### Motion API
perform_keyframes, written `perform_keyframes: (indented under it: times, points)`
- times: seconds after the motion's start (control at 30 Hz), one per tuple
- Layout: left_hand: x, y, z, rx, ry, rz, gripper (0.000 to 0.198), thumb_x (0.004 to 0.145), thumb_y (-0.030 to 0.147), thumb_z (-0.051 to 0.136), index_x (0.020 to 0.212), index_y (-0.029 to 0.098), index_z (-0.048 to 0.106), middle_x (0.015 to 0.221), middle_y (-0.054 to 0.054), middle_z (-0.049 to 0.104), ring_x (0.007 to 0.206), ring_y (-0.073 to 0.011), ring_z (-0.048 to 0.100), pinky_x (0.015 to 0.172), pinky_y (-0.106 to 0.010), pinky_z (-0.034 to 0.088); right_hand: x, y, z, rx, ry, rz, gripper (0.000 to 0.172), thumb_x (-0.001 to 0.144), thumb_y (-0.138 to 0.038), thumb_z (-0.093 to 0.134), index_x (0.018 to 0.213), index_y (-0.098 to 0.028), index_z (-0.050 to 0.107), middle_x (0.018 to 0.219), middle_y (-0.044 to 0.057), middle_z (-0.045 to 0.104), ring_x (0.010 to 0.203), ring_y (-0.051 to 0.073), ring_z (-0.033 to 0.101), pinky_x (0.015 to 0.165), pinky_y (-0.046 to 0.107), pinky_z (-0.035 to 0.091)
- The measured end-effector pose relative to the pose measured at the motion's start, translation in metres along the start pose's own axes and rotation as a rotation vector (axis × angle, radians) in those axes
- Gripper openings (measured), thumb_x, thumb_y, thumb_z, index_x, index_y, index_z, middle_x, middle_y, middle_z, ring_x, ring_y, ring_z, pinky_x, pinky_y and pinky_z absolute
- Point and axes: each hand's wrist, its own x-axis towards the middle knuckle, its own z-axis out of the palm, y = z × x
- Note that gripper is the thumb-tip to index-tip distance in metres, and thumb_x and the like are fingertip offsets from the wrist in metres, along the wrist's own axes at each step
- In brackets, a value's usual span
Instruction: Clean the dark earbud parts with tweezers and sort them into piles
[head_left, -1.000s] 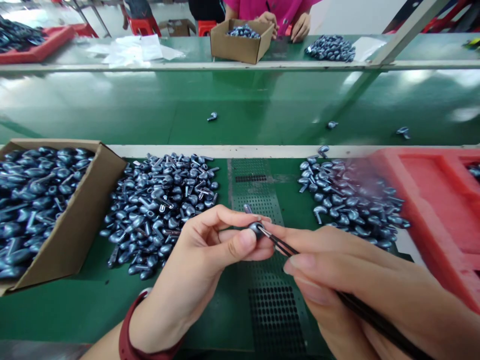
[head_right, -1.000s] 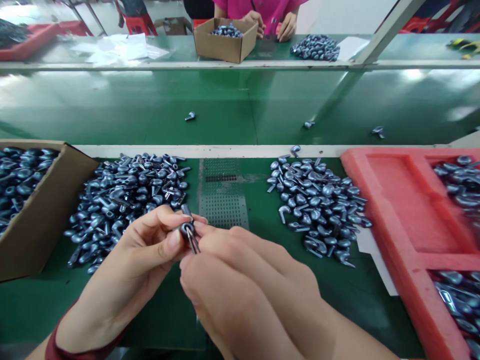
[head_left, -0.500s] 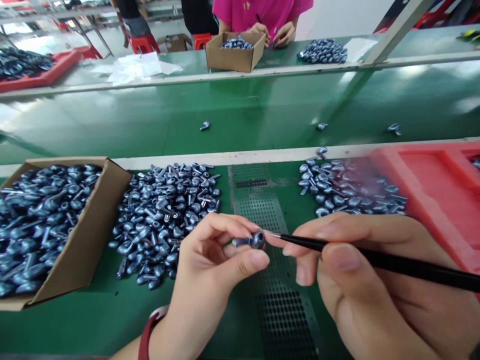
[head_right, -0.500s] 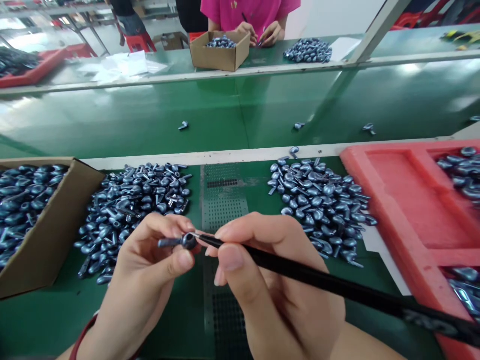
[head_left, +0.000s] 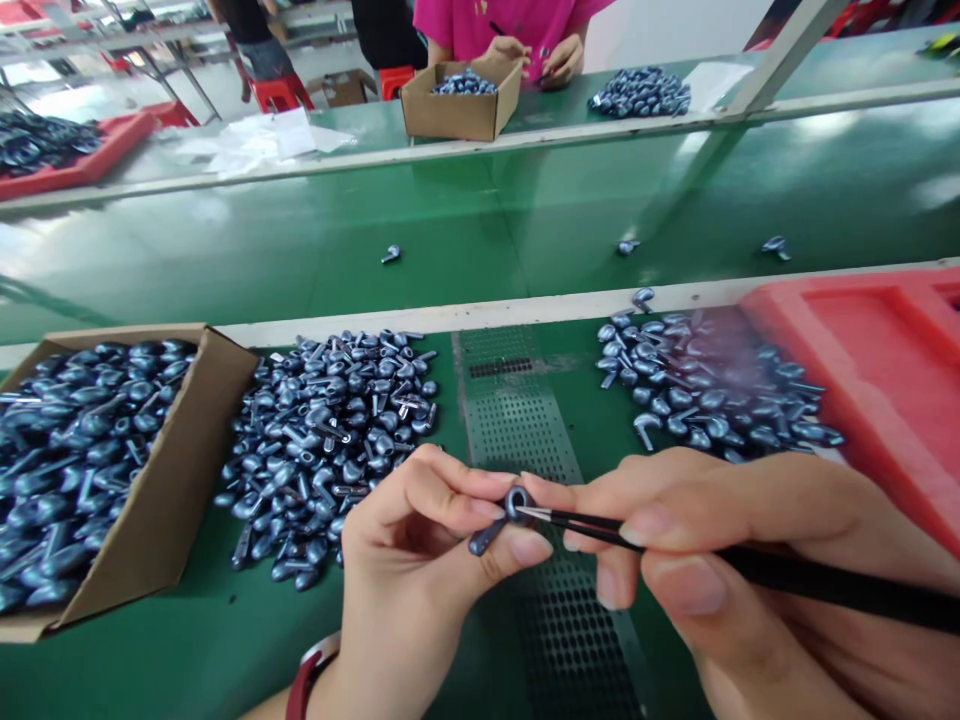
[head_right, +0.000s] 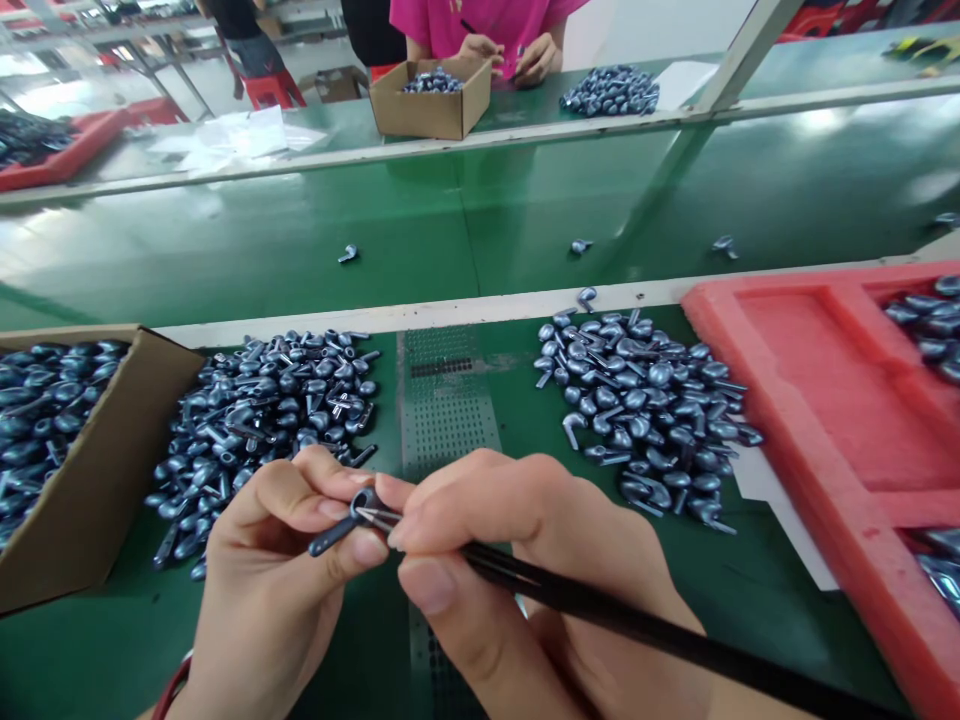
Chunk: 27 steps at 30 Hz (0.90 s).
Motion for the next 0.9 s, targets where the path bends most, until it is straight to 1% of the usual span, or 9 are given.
perform_keyframes:
  times: [0.13, 0.2, 0.27, 0.33, 0.37, 0.5, 0.63, 0.77, 0.9]
  points:
    - [0.0, 0.001, -0.001, 0.006, 0.004, -0.033, 0.031, 0.062, -0.007, 0.076, 0.068, 0.022, 0.069, 0.079, 0.008, 0.07, 0.075, -0.0087, 0.07, 0.073, -0.019, 0.06, 0.006, 0.001, -0.008, -0.007, -0.141, -0.142, 0.025, 0.084, -0.009, 0.056, 0.091, -0.03, 0.068, 0.08, -0.001, 0.069, 0.07, 0.016, 0.071, 0.072, 0.023, 0.06]
    - [0.0, 0.001, -0.001, 0.025, 0.006, -0.026, 0.031, 0.063, -0.007, 0.075, 0.068, 0.022, 0.069, 0.079, 0.008, 0.07, 0.075, -0.0088, 0.07, 0.074, -0.019, 0.06, 0.004, 0.001, -0.014, -0.126, -0.181, -0.142, 0.026, 0.082, -0.01, 0.058, 0.097, -0.03, 0.066, 0.082, -0.001, 0.071, 0.073, 0.017, 0.072, 0.07, 0.023, 0.061]
    - [0.001, 0.001, -0.002, 0.064, 0.016, 0.01, 0.03, 0.063, -0.007, 0.075, 0.068, 0.022, 0.069, 0.078, 0.008, 0.07, 0.075, -0.0076, 0.07, 0.076, -0.018, 0.059, 0.0, 0.001, -0.018, -0.322, -0.19, -0.155, 0.03, 0.08, -0.011, 0.062, 0.103, -0.03, 0.064, 0.089, -0.002, 0.074, 0.082, 0.019, 0.072, 0.077, 0.024, 0.06]
    - [0.002, 0.0, -0.002, 0.121, 0.027, 0.065, 0.029, 0.063, -0.006, 0.076, 0.068, 0.022, 0.069, 0.078, 0.008, 0.07, 0.075, -0.0062, 0.068, 0.076, -0.016, 0.058, -0.006, 0.0, -0.018, -0.458, -0.18, -0.201, 0.032, 0.076, -0.01, 0.065, 0.103, -0.029, 0.065, 0.095, -0.001, 0.075, 0.086, 0.022, 0.072, 0.082, 0.025, 0.058]
    - [0.001, 0.0, -0.002, 0.152, 0.03, 0.096, 0.029, 0.062, -0.005, 0.076, 0.068, 0.022, 0.069, 0.077, 0.008, 0.07, 0.076, -0.0062, 0.068, 0.076, -0.016, 0.058, -0.008, 0.0, -0.017, -0.477, -0.166, -0.215, 0.031, 0.075, -0.01, 0.066, 0.1, -0.029, 0.067, 0.095, 0.0, 0.075, 0.085, 0.023, 0.073, 0.08, 0.027, 0.059]
    - [-0.001, 0.0, -0.002, 0.213, 0.019, 0.169, 0.03, 0.063, -0.006, 0.076, 0.069, 0.023, 0.069, 0.079, 0.008, 0.07, 0.076, -0.0078, 0.069, 0.074, -0.019, 0.059, -0.01, -0.001, -0.005, -0.349, -0.088, -0.18, 0.014, 0.075, -0.026, 0.071, 0.089, -0.031, 0.071, 0.079, 0.003, 0.075, 0.077, 0.027, 0.073, 0.061, 0.031, 0.062]
    - [-0.002, 0.001, -0.004, 0.199, -0.001, 0.179, 0.03, 0.064, -0.006, 0.075, 0.07, 0.023, 0.068, 0.079, 0.008, 0.07, 0.076, -0.0088, 0.07, 0.074, -0.02, 0.06, -0.01, 0.001, 0.004, -0.269, -0.047, -0.152, 0.012, 0.076, -0.034, 0.071, 0.086, -0.03, 0.071, 0.077, 0.004, 0.073, 0.077, 0.027, 0.073, 0.06, 0.031, 0.061]
    - [0.001, 0.0, -0.005, 0.233, -0.007, 0.22, 0.029, 0.062, -0.006, 0.075, 0.069, 0.021, 0.068, 0.079, 0.006, 0.07, 0.075, -0.0095, 0.069, 0.074, -0.021, 0.06, -0.007, 0.004, -0.005, -0.266, -0.064, -0.161, 0.011, 0.077, -0.029, 0.07, 0.088, -0.028, 0.07, 0.078, 0.004, 0.073, 0.077, 0.025, 0.072, 0.062, 0.031, 0.06]
    - [0.002, -0.002, -0.004, 0.262, -0.008, 0.253, 0.029, 0.062, -0.007, 0.075, 0.069, 0.02, 0.067, 0.078, 0.006, 0.069, 0.075, -0.009, 0.068, 0.073, -0.02, 0.059, -0.001, 0.006, -0.016, -0.256, -0.221, -0.212, 0.026, 0.076, -0.009, 0.064, 0.097, -0.025, 0.065, 0.082, 0.002, 0.073, 0.079, 0.02, 0.072, 0.069, 0.028, 0.059]
